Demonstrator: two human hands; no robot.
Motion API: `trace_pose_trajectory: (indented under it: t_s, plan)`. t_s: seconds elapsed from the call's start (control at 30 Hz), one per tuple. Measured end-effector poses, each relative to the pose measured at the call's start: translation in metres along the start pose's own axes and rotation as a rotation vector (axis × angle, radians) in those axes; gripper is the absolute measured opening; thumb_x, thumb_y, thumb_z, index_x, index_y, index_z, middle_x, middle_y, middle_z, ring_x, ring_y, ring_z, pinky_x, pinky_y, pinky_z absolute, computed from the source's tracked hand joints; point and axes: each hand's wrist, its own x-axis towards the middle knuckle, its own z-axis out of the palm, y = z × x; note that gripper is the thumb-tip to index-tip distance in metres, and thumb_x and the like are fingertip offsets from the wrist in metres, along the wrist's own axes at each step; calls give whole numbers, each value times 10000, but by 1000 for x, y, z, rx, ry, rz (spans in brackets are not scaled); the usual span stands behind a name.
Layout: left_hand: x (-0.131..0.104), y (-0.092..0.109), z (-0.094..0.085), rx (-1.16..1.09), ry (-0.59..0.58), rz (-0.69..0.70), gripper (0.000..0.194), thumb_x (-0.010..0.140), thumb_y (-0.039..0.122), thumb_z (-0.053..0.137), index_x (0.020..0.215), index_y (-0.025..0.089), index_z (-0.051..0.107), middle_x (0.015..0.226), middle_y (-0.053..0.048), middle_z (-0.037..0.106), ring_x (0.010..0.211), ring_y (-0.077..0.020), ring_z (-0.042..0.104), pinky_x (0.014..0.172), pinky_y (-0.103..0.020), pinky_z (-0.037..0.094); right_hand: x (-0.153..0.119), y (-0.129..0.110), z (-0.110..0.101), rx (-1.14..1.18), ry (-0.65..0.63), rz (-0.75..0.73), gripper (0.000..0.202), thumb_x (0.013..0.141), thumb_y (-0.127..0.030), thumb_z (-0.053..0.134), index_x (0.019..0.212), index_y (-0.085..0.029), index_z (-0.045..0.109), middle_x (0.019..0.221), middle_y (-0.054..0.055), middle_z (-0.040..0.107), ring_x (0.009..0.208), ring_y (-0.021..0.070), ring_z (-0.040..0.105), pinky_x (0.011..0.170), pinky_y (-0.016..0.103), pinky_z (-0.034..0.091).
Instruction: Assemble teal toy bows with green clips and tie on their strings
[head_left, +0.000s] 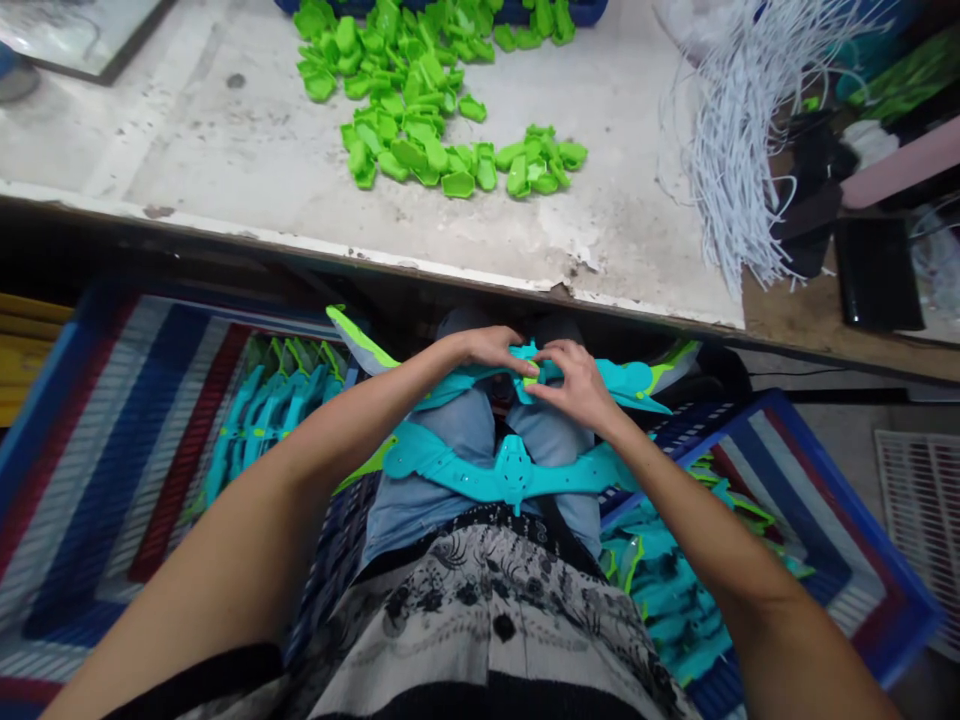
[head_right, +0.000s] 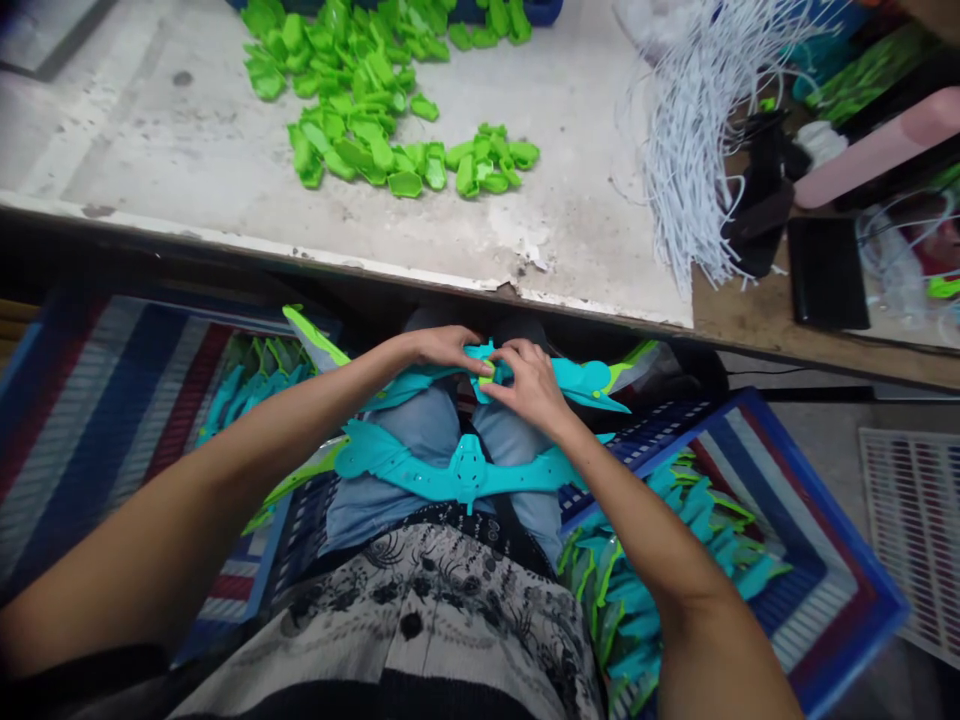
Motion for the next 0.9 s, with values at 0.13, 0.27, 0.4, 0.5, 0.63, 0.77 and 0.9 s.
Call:
trace_pose_trajectory:
  t_s: [0.13, 0.27, 0.4, 0.5, 0.63, 0.77, 0.9]
  plan:
    - [2, 5, 5, -47, 48, -56, 489, 586, 514, 712, 864, 119, 638, 778, -20, 616, 688, -152, 531, 592, -251, 365, 3, -1, 7, 10, -36, 158, 628, 680, -469, 722, 1230, -241, 522, 1130, 84, 634, 1059, 322, 532, 855, 470, 403]
    - [2, 2, 6, -13, 79, -9, 485, 587, 489, 716, 875, 109, 629, 770, -9, 604, 694, -150, 525, 611, -253, 372, 1, -5, 14, -50, 37, 160, 615, 723, -451, 685, 1268, -239, 492, 1185, 94, 615, 1078, 323, 509, 871, 469, 374]
    - [-2, 3, 3, 124, 84, 73, 535, 610, 570, 691, 859, 101, 628, 762, -16, 604, 703, -161, 533, 600, -247, 357, -3, -3, 14, -107, -7, 50, 695, 751, -475, 662, 1345, -193, 436, 1218, 132, 594, 1117, 332, 499, 892, 483, 385]
    - [-17, 14, 9, 324, 132, 60, 541, 673, 544, 671, 1007, 122, 617, 897, -53, 653, 806, -203, 586, 656, -251, 393, -3, -3, 4, -149, -91, -15, 705, 748, -492, 665, 1340, -169, 460, 1179, 159, 616, 1098, 348, 535, 852, 491, 437]
    - [-48, 31, 40, 648, 296, 24, 495, 838, 445, 548, 1259, 194, 476, 1104, -102, 637, 959, -238, 619, 743, -280, 442, -3, -12, -29, -27, -86, -119, 533, 805, -467, 604, 1255, -184, 563, 1149, 129, 653, 1008, 289, 623, 804, 416, 511]
    - [-64, 37, 59, 805, 328, 29, 479, 890, 407, 485, 1308, 181, 419, 1064, -119, 632, 930, -239, 636, 723, -304, 473, 32, -22, -66, 114, 115, -93, 263, 878, -361, 503, 995, -230, 700, 904, 41, 721, 805, 213, 667, 726, 335, 528]
    - [-63, 35, 41, 814, 279, 43, 499, 862, 453, 526, 1291, 209, 456, 1080, -100, 639, 921, -238, 650, 699, -286, 467, 120, -26, -79, -106, 370, -89, 256, 869, -263, 482, 966, -191, 707, 947, 91, 682, 920, 261, 599, 830, 407, 474]
